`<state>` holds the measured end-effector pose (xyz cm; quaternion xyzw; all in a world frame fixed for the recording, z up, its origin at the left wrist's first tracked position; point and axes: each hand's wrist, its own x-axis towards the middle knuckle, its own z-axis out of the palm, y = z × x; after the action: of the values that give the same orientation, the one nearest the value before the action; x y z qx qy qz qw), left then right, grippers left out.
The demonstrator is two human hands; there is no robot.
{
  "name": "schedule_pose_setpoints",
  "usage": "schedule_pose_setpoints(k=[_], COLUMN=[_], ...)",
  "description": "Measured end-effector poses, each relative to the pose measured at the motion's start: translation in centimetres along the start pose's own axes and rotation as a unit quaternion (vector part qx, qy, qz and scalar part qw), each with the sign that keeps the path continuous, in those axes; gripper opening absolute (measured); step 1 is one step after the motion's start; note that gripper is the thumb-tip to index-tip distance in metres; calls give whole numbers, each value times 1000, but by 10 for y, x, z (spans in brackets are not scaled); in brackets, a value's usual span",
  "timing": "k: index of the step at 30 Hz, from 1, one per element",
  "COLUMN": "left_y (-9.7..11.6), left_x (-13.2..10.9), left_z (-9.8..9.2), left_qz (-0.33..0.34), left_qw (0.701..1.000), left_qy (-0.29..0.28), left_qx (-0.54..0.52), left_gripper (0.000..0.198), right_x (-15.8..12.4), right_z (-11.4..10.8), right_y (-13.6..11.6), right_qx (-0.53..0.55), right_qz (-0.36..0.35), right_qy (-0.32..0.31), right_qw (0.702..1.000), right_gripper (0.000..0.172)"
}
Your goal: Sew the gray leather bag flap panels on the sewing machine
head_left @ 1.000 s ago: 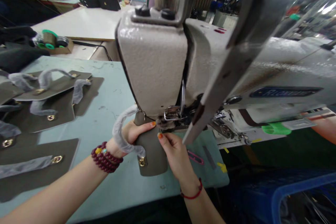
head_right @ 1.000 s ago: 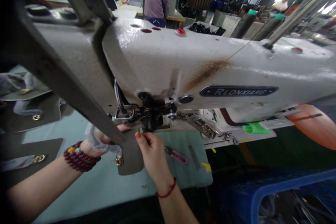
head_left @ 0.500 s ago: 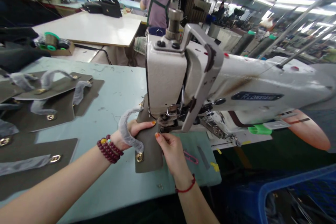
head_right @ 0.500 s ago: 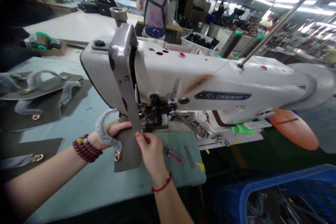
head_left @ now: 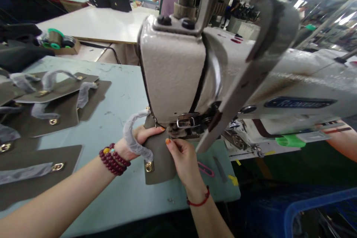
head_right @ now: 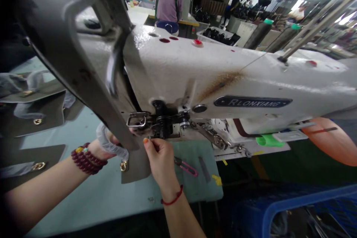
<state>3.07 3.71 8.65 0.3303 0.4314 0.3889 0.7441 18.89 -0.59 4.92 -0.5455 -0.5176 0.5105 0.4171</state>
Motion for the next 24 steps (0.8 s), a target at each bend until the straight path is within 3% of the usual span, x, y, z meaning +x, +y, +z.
schedule_pose_setpoints(k=[9, 16, 20, 24], left_y=[-3, -12, -25, -28], left_x=[4, 9, 17, 19], left_z=[2, -10, -23, -23], left_qz=[11, -7, -15, -14], left_qw=[998, 1000, 999, 999], left_qy=[50, -20, -24, -11], left_qx=[-26, -23, -28, -34], left_gripper=[29, 58, 51, 45], right_x=[1, 2, 1, -3], right_z=[0, -1, -2, -4], right_y=[2, 2, 2, -4], right_qx=[-25, -21, -16, -49], right_qz=[-8, -5, -5, 4], right_qy=[-2, -8, -9, -2], right_qw=[1000, 1000, 1000, 999], right_gripper=[48, 47, 46, 46])
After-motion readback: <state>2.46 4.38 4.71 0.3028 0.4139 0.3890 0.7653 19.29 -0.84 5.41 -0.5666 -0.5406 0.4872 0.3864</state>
